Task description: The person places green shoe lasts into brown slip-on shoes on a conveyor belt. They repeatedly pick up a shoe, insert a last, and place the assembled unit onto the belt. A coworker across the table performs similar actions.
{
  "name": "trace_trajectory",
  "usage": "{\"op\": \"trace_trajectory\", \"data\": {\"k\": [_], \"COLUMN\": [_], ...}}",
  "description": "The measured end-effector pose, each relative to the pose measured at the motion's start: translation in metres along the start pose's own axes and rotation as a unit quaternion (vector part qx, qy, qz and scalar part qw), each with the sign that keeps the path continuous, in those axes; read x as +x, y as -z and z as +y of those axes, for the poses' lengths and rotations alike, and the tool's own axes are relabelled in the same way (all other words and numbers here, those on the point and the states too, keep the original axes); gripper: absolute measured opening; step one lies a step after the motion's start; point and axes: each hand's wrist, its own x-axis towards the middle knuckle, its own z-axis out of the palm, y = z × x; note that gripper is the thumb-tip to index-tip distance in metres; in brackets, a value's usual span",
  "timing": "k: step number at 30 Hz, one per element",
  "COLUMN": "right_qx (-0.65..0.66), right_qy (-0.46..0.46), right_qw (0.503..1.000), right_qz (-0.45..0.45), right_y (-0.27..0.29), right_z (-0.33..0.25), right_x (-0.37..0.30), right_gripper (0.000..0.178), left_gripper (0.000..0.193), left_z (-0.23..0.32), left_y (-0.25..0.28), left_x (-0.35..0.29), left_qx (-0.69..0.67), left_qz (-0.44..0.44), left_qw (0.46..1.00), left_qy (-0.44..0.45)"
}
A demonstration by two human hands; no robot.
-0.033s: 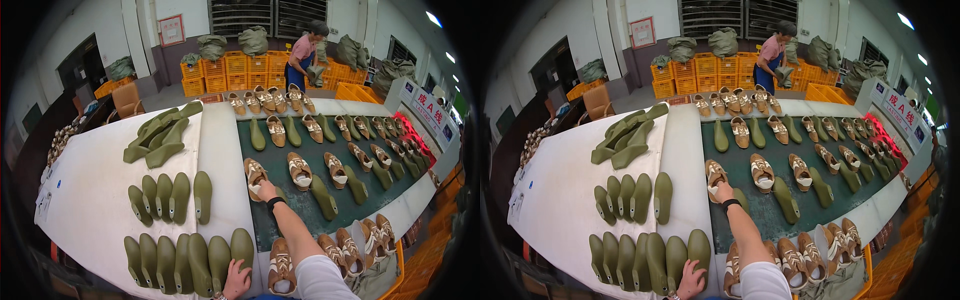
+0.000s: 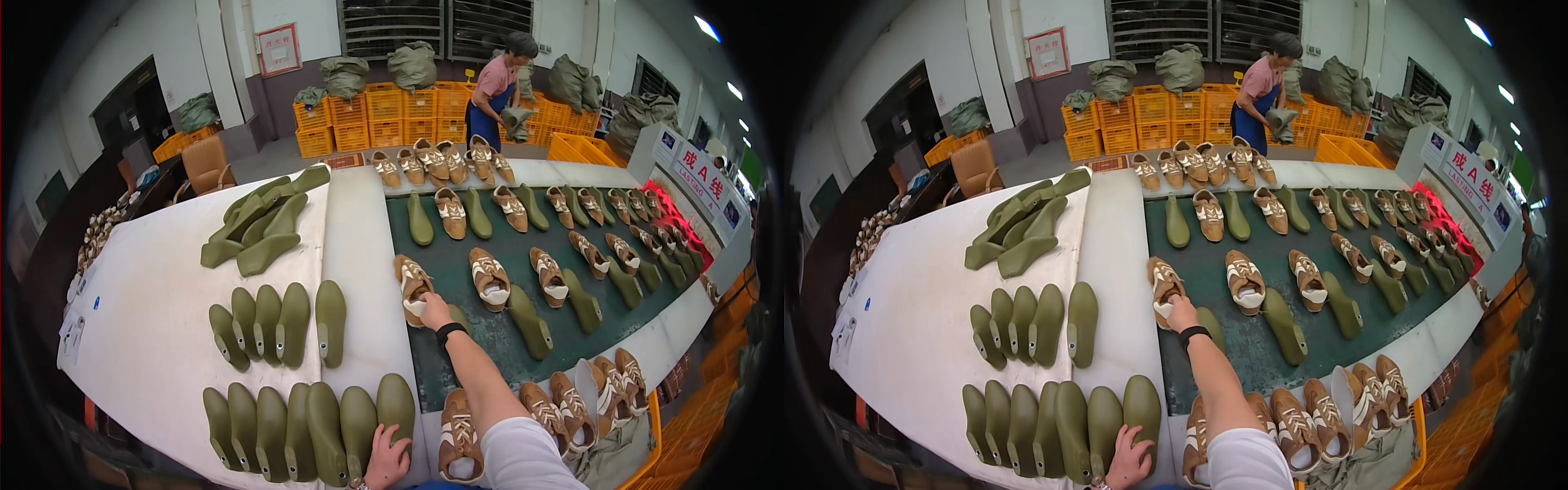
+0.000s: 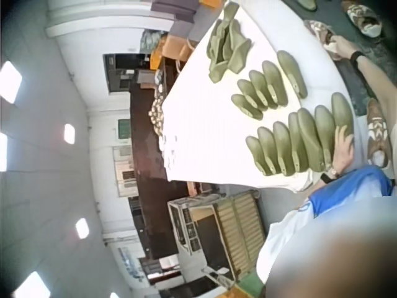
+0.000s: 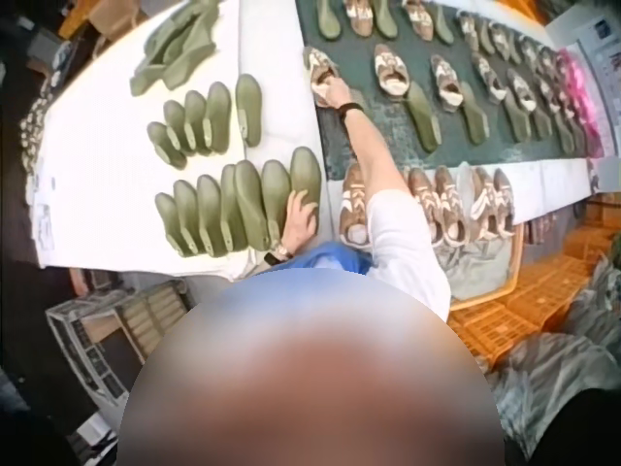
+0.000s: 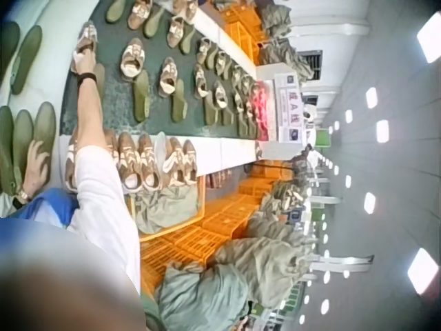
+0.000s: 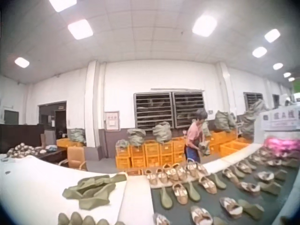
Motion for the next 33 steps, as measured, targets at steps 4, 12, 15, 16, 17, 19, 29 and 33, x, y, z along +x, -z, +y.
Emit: {"op": "trace_trajectory", "data": {"k": [4, 12, 15, 16, 17, 19, 29, 33], "right_qx": [0.078, -0.197, -0.189, -0.178, -0.172, -0.136, -0.031, -0.034], "right_qy": [0.067, -0.071, -0.111, -0.109, -0.123, -0.123, -0.224, -0.25], "right_qw": [0.995, 0.967, 0.958, 0.96, 0.958, 0.975, 0.974, 0.968], "right_qz": [0.012, -0.144, -0.185, -0.184, -0.192, -0.122, 0.025, -0.006], "right_y": [0.001, 0.093, 0.102, 0.101, 0.099, 0.094, 0.062, 0.047], "right_z": [0.017, 0.038, 0.044, 0.045, 0.046, 0.048, 0.053, 0.054], "right_x": [-0.012, -0.096, -0.118, -0.119, -0.116, -0.1, 0.022, 0.032], "right_gripper": [0.048, 0.041, 0.049, 0.048, 0.048, 0.046, 0.057, 0.075], "left_gripper": [0.033, 0.032, 0.033, 0.033, 0.033, 0.033, 0.034, 0.034], "left_z": [-0.002, -0.013, -0.013, -0.013, -0.014, -0.015, 0.006, 0.009], "left_y": [0.0, -0.005, -0.005, -0.006, -0.006, -0.007, 0.005, 0.006], "left_x": [0.001, 0.0, 0.0, 0.0, 0.0, 0.0, 0.008, 0.014], "left_qx": [-0.014, -0.019, -0.016, -0.016, -0.015, -0.007, -0.002, 0.001], "left_qz": [-0.013, -0.023, -0.024, -0.022, -0.019, -0.02, -0.029, -0.037], "left_qw": [1.0, 1.0, 1.0, 1.0, 1.0, 1.0, 0.999, 0.999], "left_qy": [-0.001, -0.004, -0.009, -0.008, -0.004, -0.005, 0.013, 0.03]}}
